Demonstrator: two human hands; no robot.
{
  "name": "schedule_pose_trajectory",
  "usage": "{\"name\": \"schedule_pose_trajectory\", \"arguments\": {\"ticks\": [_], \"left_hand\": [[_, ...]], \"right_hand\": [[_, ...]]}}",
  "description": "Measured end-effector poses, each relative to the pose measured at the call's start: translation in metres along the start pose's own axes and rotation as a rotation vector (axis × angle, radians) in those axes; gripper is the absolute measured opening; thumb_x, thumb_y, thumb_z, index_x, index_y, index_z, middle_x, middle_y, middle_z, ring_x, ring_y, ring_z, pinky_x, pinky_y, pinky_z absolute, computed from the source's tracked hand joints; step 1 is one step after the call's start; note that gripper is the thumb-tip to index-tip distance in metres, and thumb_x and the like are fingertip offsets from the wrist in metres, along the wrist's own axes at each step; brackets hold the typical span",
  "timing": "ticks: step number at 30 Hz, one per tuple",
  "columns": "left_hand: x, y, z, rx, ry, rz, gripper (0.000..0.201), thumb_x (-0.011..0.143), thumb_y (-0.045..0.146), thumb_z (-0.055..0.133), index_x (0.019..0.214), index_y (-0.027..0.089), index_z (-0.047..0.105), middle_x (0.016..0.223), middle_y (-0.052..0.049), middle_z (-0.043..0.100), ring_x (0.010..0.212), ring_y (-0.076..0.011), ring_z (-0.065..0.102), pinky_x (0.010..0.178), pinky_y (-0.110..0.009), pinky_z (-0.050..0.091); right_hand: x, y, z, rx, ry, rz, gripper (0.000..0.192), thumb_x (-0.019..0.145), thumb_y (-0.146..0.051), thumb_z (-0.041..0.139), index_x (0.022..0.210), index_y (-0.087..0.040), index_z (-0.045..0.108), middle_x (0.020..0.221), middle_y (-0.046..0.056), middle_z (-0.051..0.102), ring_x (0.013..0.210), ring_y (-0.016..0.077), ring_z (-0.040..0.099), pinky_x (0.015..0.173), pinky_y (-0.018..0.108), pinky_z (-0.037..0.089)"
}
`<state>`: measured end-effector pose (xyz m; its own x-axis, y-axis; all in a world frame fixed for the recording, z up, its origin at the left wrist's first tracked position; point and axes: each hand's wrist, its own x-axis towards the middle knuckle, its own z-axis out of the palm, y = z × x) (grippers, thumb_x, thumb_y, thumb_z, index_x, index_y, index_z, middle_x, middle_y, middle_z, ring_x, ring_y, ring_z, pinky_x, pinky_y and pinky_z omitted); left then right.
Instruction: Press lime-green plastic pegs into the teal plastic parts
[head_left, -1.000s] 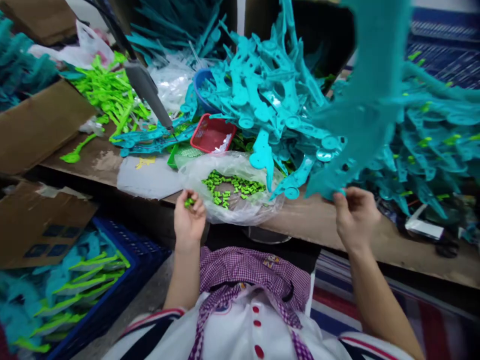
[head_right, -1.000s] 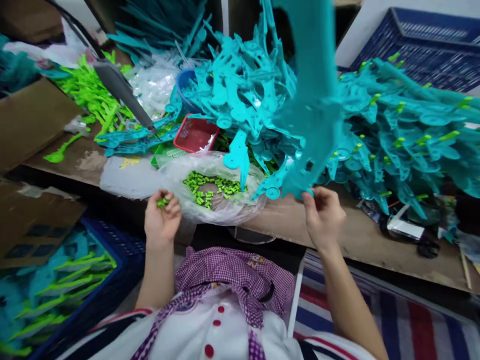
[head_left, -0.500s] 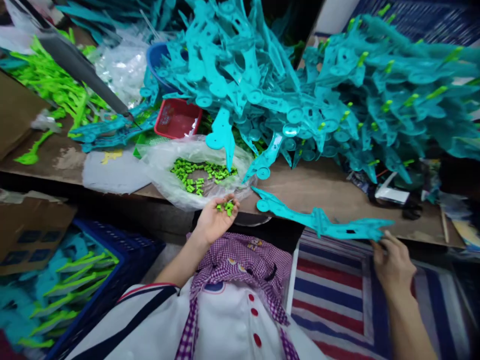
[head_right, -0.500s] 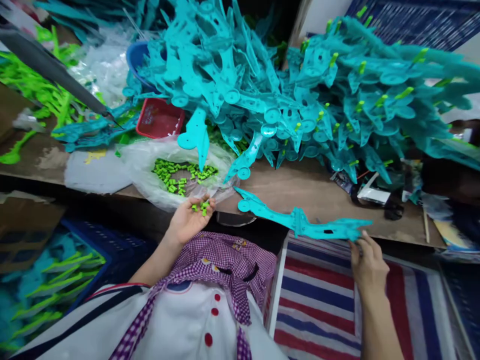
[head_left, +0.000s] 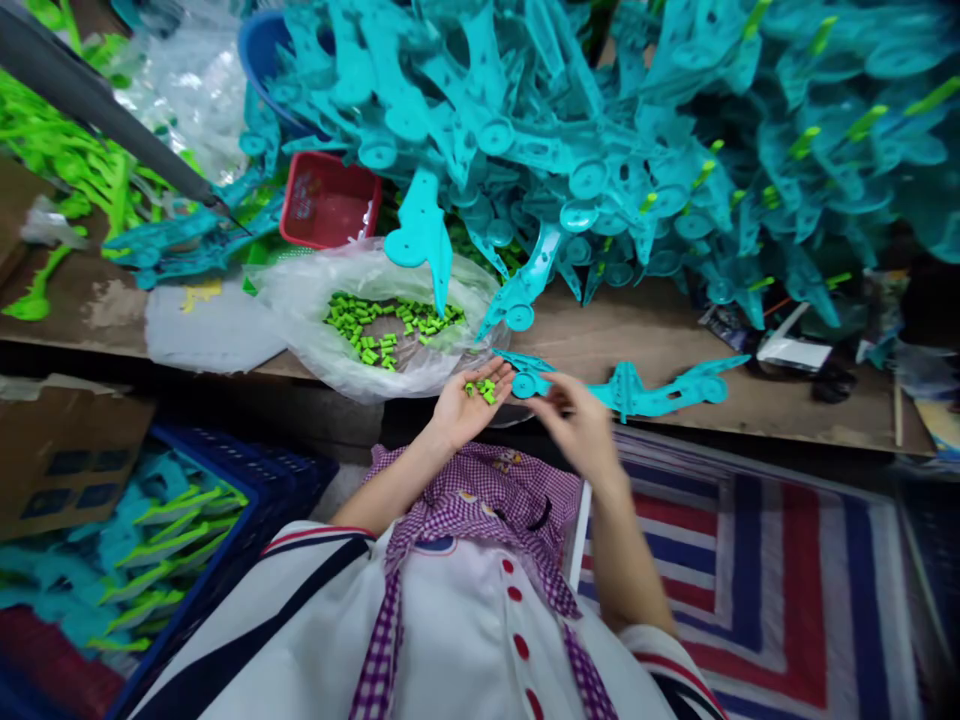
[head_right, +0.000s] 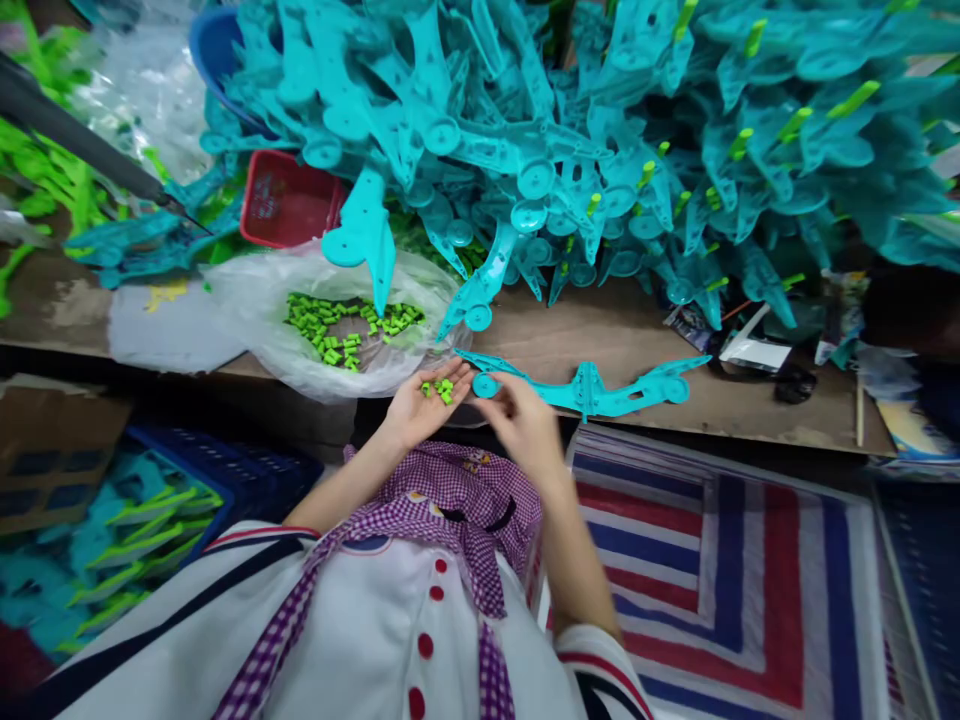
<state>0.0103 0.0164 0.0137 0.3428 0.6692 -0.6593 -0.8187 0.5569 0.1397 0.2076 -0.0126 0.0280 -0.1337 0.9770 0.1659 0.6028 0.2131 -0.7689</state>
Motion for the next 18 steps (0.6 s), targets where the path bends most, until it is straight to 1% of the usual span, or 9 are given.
{"name": "schedule_pose_trajectory", "arguments": {"ticks": [1, 2, 3, 5, 9, 13, 14, 16, 18], "left_hand": [[0.001, 0.001, 0.003, 0.006, -0.011, 0.017, 0.039, 0.087, 0.013, 0.039, 0.116, 0.008, 0.065, 0.103, -0.011, 0.073, 0.096, -0.0175, 0.071, 0.084, -0.027, 0.058], [0.001, 0.002, 0.006, 0.012, -0.017, 0.040, 0.040, 0.088, 0.014, 0.038, 0.117, 0.008, 0.065, 0.104, -0.012, 0.073, 0.093, -0.0168, 0.071, 0.082, -0.026, 0.058], [0.001, 0.004, 0.008, 0.017, -0.019, 0.063, 0.040, 0.089, 0.015, 0.037, 0.117, 0.008, 0.065, 0.104, -0.012, 0.073, 0.090, -0.0159, 0.071, 0.080, -0.025, 0.058], [0.000, 0.009, 0.010, 0.012, -0.019, 0.103, 0.040, 0.090, 0.015, 0.036, 0.118, 0.008, 0.064, 0.101, -0.011, 0.073, 0.083, -0.0136, 0.070, 0.072, -0.021, 0.057], [-0.001, 0.019, 0.014, -0.046, -0.022, 0.128, 0.034, 0.092, 0.013, 0.037, 0.110, 0.010, 0.066, 0.084, -0.007, 0.071, 0.068, -0.0088, 0.066, 0.060, -0.015, 0.053], [0.003, 0.029, 0.023, -0.071, 0.040, 0.197, 0.028, 0.094, 0.013, 0.038, 0.091, 0.011, 0.066, 0.076, -0.005, 0.069, 0.071, -0.0095, 0.066, 0.067, -0.017, 0.055], [0.004, 0.030, 0.023, -0.064, 0.042, 0.216, 0.027, 0.094, 0.013, 0.039, 0.088, 0.011, 0.065, 0.077, -0.005, 0.069, 0.073, -0.0100, 0.067, 0.069, -0.019, 0.056], [0.003, 0.029, 0.018, -0.011, 0.022, 0.234, 0.021, 0.092, 0.013, 0.046, 0.087, 0.011, 0.066, 0.080, -0.005, 0.069, 0.073, -0.0103, 0.066, 0.068, -0.020, 0.055], [-0.003, 0.024, 0.003, 0.113, -0.008, 0.229, 0.011, 0.088, 0.015, 0.059, 0.092, 0.011, 0.069, 0.079, -0.003, 0.067, 0.065, -0.0071, 0.061, 0.056, -0.015, 0.049]], "right_hand": [[0.008, -0.015, 0.024, 0.046, -0.108, -0.029, 0.036, 0.090, -0.042, 0.060, 0.121, -0.025, 0.061, 0.101, 0.008, 0.066, 0.087, 0.0227, 0.064, 0.079, 0.038, 0.053], [0.016, -0.026, 0.044, 0.056, -0.174, -0.037, 0.035, 0.090, -0.042, 0.061, 0.122, -0.026, 0.061, 0.107, 0.009, 0.065, 0.094, 0.0247, 0.064, 0.081, 0.039, 0.053], [0.023, -0.033, 0.059, 0.048, -0.214, -0.043, 0.034, 0.091, -0.040, 0.060, 0.122, -0.027, 0.061, 0.112, 0.009, 0.064, 0.100, 0.0263, 0.063, 0.083, 0.040, 0.052], [0.036, -0.039, 0.072, 0.011, -0.248, -0.038, 0.026, 0.093, -0.036, 0.057, 0.117, -0.028, 0.064, 0.116, 0.009, 0.063, 0.104, 0.0269, 0.061, 0.085, 0.039, 0.050], [0.059, -0.046, 0.064, 0.005, -0.312, -0.033, 0.015, 0.094, -0.030, 0.055, 0.102, -0.026, 0.068, 0.103, 0.005, 0.061, 0.094, 0.0214, 0.062, 0.082, 0.034, 0.048], [0.090, -0.056, 0.058, 0.026, -0.328, -0.063, 0.013, 0.092, -0.030, 0.058, 0.090, -0.022, 0.069, 0.094, 0.005, 0.061, 0.091, 0.0206, 0.060, 0.081, 0.034, 0.046], [0.095, -0.055, 0.058, 0.085, -0.314, -0.066, 0.014, 0.092, -0.032, 0.058, 0.089, -0.022, 0.067, 0.092, 0.004, 0.062, 0.089, 0.0200, 0.061, 0.081, 0.034, 0.047], [0.098, -0.049, 0.053, 0.294, -0.256, -0.028, 0.016, 0.092, -0.037, 0.058, 0.091, -0.022, 0.063, 0.090, 0.003, 0.064, 0.084, 0.0175, 0.062, 0.077, 0.032, 0.048], [0.089, -0.034, 0.044, 0.510, -0.184, 0.065, 0.023, 0.092, -0.045, 0.057, 0.096, -0.023, 0.059, 0.085, 0.001, 0.064, 0.074, 0.0143, 0.063, 0.069, 0.029, 0.050]]}}
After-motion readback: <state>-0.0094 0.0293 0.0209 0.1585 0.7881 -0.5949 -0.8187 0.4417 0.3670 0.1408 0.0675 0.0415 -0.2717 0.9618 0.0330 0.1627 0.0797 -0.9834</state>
